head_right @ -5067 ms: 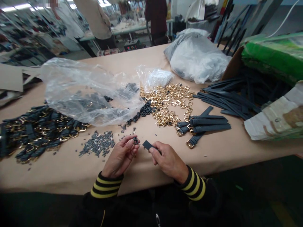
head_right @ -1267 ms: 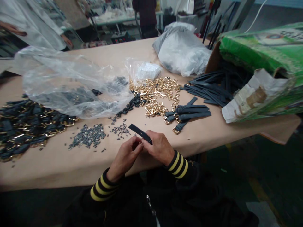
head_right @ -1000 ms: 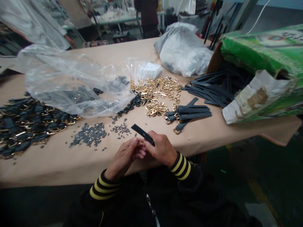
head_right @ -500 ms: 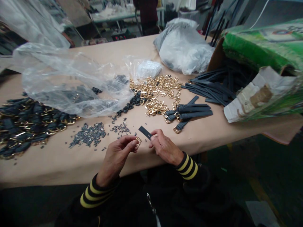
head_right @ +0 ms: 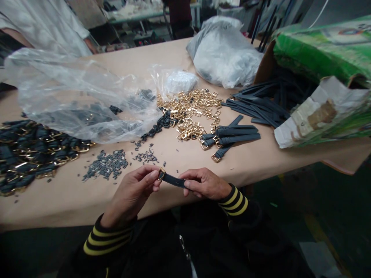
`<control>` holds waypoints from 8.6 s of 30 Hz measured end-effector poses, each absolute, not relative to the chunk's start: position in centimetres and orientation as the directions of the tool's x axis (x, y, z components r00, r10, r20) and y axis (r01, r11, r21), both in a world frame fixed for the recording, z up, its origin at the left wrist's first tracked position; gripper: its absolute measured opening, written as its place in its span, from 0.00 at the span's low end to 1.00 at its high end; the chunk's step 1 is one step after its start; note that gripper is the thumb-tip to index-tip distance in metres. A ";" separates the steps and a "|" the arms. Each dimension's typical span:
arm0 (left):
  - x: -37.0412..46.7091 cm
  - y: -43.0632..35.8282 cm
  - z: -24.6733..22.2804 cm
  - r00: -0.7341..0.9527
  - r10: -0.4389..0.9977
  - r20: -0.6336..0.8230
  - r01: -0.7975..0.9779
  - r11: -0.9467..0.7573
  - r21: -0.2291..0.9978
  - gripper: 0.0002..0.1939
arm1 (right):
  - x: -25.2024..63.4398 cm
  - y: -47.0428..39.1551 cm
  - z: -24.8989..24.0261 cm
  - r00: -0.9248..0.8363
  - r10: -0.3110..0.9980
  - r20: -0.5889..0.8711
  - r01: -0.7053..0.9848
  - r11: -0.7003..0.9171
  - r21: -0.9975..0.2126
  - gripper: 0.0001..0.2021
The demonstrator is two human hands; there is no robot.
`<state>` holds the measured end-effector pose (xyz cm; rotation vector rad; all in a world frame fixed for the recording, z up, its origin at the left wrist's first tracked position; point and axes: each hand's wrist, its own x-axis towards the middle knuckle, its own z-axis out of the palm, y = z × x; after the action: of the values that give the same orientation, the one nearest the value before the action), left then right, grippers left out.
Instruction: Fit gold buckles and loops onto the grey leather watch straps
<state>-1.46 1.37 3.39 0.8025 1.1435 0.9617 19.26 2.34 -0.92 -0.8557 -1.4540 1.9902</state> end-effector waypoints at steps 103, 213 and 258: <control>0.4 -0.7 0.5 0.574 0.740 -0.350 -0.374 0.618 0.692 0.15 | 18.2 1.6 0.1 -0.651 0.734 -0.193 0.036 -0.224 -0.974 0.15; -0.2 -0.5 0.5 0.038 0.968 -0.247 0.047 0.245 0.968 0.12 | 18.8 4.4 4.4 -0.554 0.831 0.055 0.629 0.461 -0.626 0.11; 0.0 -0.5 0.7 0.428 0.866 -0.258 0.343 0.109 0.933 0.09 | 18.9 3.4 1.7 -0.711 0.673 -0.203 0.357 0.097 -0.929 0.09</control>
<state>0.02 -0.54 0.75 1.4722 1.1342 0.5427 18.87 3.37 1.66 -1.0239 -2.1042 1.6511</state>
